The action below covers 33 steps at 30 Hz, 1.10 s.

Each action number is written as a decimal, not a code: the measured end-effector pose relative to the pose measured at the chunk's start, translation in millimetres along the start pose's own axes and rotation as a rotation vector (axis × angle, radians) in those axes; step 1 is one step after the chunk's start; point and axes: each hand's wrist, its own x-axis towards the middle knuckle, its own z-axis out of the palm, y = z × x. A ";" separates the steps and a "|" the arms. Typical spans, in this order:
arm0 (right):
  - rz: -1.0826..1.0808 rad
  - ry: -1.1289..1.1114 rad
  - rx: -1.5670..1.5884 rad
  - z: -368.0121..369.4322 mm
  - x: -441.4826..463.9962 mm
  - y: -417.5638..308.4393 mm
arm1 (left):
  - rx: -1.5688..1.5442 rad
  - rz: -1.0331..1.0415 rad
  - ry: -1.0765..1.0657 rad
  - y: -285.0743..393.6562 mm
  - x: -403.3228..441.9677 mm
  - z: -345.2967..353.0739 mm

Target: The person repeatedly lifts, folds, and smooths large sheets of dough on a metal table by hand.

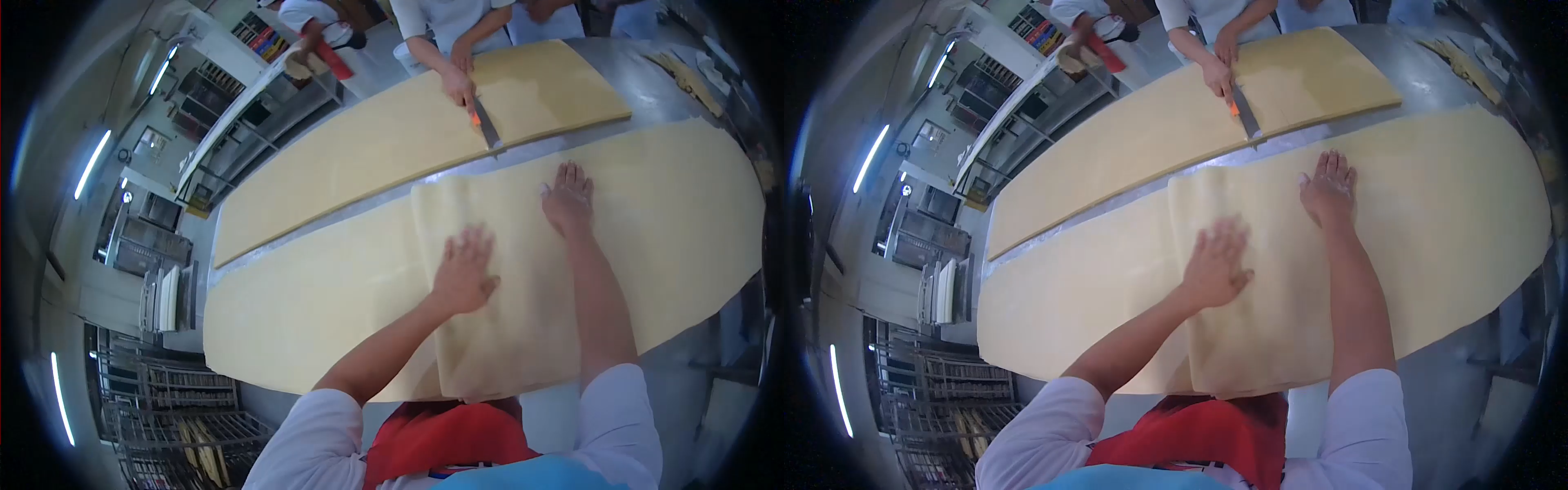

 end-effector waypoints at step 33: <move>-0.083 0.075 0.044 22.1 -420.5 -146.3 | -0.974 -0.460 0.480 -59.4 -44.2 8.9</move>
